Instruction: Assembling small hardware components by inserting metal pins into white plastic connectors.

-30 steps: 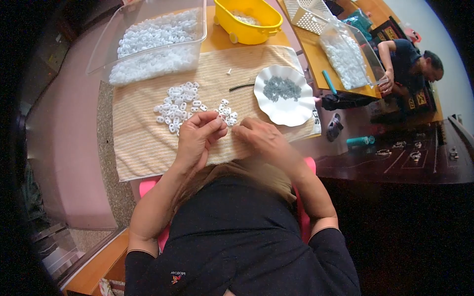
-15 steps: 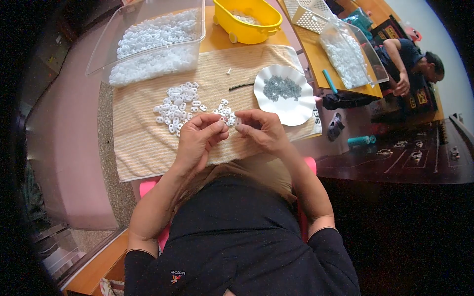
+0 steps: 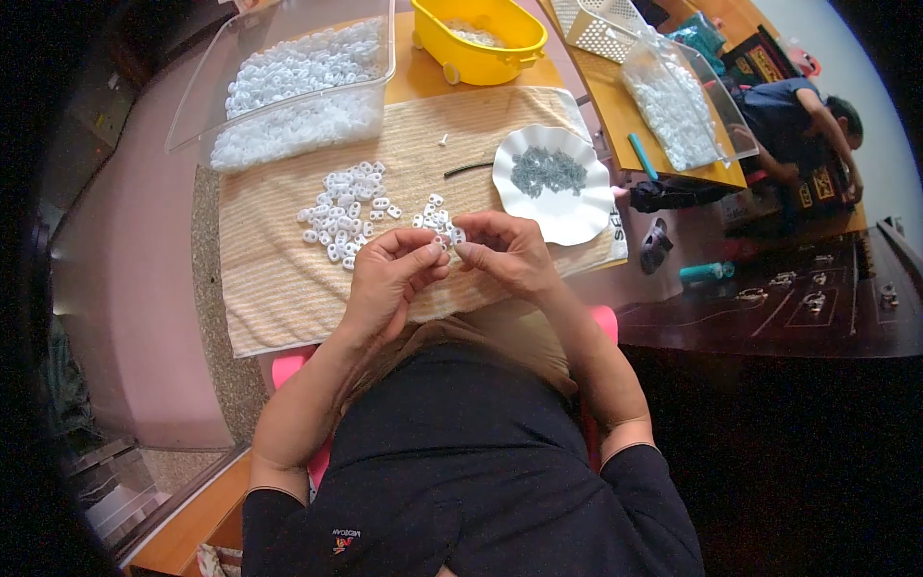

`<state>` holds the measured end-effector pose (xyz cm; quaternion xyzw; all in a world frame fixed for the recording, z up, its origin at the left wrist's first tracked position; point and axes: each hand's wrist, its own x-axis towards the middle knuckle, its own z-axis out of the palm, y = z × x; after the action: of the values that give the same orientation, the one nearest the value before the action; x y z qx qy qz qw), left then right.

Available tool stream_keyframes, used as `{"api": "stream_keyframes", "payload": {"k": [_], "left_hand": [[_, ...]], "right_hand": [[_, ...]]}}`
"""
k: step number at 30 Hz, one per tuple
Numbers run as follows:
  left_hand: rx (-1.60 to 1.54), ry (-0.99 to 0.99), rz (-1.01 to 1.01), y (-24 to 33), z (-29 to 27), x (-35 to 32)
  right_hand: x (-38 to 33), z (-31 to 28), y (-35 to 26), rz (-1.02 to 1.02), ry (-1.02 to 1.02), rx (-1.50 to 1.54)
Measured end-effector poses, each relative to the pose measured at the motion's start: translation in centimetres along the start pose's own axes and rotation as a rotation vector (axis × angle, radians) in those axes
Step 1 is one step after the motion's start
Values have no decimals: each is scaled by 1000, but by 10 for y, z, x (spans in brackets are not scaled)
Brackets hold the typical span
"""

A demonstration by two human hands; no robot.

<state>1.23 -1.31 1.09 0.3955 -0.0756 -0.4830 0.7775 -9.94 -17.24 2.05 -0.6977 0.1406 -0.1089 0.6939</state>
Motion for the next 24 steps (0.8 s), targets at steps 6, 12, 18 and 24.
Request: {"api": "stream_keyframes", "payload": {"k": [6, 12, 18, 24], "left_hand": [[2, -2, -11, 0, 0, 0], [-6, 1, -12, 1, 1, -1], [-3, -18, -19, 2, 3, -1], [11, -18, -32, 1, 1, -1]], "right_hand": [[-1, -2, 3, 2, -6, 11], [-1, -1, 3, -16, -2, 41], [-2, 1, 3, -5, -16, 69], [-2, 0, 3, -11, -40, 43]]}}
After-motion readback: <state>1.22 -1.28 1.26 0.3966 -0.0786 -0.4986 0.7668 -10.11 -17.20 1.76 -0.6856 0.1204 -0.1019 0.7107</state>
